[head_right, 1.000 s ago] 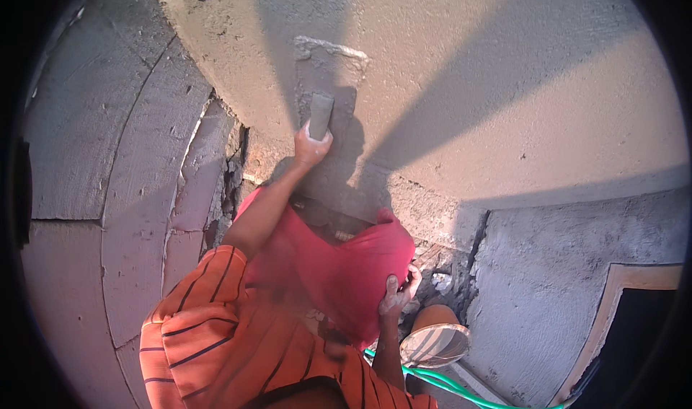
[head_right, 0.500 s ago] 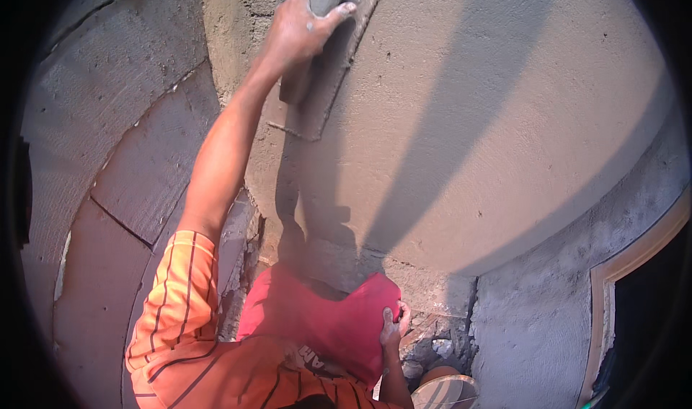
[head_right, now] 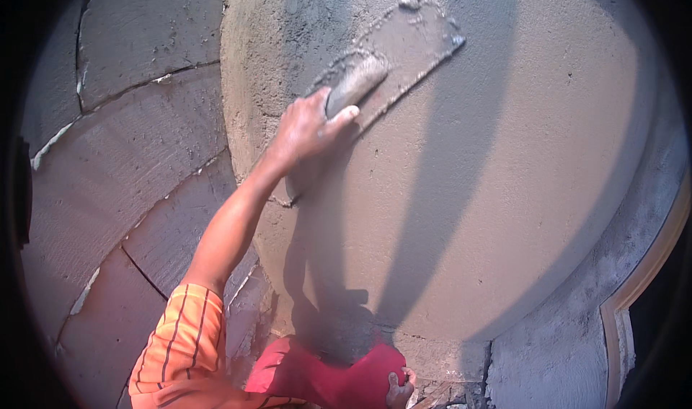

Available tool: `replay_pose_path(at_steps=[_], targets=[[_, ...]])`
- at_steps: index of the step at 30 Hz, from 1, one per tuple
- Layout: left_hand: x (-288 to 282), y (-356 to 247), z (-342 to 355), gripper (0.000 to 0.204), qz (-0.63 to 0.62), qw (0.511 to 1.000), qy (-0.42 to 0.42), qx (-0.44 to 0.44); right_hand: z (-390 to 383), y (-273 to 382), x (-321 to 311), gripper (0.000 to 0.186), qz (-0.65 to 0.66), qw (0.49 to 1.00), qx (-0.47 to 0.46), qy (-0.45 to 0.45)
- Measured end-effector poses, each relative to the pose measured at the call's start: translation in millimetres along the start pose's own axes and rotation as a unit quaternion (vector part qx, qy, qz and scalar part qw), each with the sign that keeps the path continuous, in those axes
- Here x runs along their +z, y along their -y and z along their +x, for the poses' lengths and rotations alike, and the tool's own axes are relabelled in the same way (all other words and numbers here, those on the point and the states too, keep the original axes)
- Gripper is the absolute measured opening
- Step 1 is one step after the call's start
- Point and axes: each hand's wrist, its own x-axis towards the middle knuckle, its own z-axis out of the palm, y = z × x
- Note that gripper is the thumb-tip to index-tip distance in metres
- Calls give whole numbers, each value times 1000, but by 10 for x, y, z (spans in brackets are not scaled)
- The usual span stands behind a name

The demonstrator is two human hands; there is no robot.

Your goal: The person smooths a vertical section of a wall using a trowel. They then scoop wet cement from a bucket and apply it to the wall surface, spreading and leveling the material with the trowel.

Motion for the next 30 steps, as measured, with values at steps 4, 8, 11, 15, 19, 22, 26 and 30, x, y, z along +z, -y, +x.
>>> replay_pose_path(at_steps=[4, 8, 11, 15, 19, 22, 26, 30], targets=[[769, 190, -1669, 63, 28, 992, 120, -31, -19, 277, 162, 51, 37, 999, 14, 22], [1513, 944, -3505, 59, 47, 948, 311, -50, 127, 35, 268, 52, -97, 991, -86, 28], [1606, 1054, -4133, 62, 22, 927, 370, -56, 177, -73, 132, 48, -153, 985, -75, 0], [1274, 753, -4014, 66, -27, 955, 279, -96, 90, 15, 152, 44, -179, 977, -113, -8], [871, 206, -3358, 69, -102, 970, 152, -158, -99, 1178, 631, 51, -112, 965, -237, 27], [841, -251, -2978, 73, -262, 944, 106, -173, -280, 2068, 964, 58, -62, 934, -351, 13], [522, -1080, -2569, 59, -504, 807, 223, -213, -119, 2532, 1028, 71, -52, 920, -367, -124], [678, -1484, -2550, 53, -554, 780, 262, -130, 28, 2829, 503, 76, -105, 889, -407, -182]])
